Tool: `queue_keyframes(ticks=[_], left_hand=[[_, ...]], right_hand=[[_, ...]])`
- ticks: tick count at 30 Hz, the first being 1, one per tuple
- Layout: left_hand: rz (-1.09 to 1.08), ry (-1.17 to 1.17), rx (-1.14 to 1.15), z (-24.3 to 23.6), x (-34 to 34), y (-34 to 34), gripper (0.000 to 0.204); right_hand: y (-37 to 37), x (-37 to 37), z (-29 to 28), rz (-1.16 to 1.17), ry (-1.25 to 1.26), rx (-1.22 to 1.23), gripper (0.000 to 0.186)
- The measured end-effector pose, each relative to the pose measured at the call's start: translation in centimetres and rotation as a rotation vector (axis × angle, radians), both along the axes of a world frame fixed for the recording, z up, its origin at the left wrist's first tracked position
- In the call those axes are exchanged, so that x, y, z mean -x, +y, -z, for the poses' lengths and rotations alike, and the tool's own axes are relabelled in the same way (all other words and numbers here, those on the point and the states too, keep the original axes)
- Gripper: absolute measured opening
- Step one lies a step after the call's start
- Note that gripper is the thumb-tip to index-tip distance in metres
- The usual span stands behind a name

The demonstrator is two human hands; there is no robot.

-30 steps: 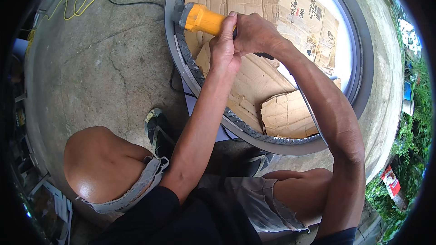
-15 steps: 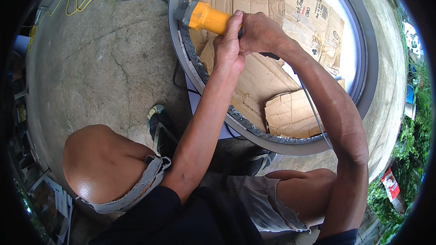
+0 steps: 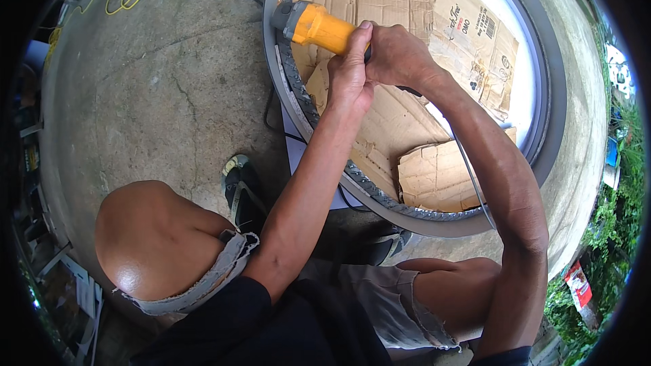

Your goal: Using an angle grinder to smooth the edges of a circular metal frame.

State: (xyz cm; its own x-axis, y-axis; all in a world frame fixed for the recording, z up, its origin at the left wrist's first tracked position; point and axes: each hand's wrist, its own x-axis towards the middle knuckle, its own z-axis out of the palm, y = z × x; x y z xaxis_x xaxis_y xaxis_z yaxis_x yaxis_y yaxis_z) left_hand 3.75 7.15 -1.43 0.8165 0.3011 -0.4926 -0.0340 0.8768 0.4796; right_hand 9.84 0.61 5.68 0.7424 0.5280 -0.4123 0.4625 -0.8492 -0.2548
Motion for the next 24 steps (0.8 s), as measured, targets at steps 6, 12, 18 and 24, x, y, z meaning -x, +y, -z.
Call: queue_keyframes(ticks=[6, 12, 18, 24], left_hand=[[0.001, -0.005, 0.002, -0.1, 0.2, -0.2, 0.048], [0.016, 0.009, 0.006, -0.2, 0.2, -0.1, 0.049], [0.010, 0.021, 0.073, -0.9, 0.1, 0.0, 0.044], [0.044, 0.030, 0.003, -0.4, 0.0, -0.1, 0.046]], right_hand=[[-0.2, 0.1, -0.2, -0.033, -0.021, -0.012, 0.047], [0.2, -0.1, -1.3, -0.018, 0.028, 0.034, 0.047], [-0.2, 0.0, -0.9, -0.020, -0.001, 0.019, 0.046], [-0.1, 0.0, -1.3, -0.007, 0.011, 0.025, 0.046]])
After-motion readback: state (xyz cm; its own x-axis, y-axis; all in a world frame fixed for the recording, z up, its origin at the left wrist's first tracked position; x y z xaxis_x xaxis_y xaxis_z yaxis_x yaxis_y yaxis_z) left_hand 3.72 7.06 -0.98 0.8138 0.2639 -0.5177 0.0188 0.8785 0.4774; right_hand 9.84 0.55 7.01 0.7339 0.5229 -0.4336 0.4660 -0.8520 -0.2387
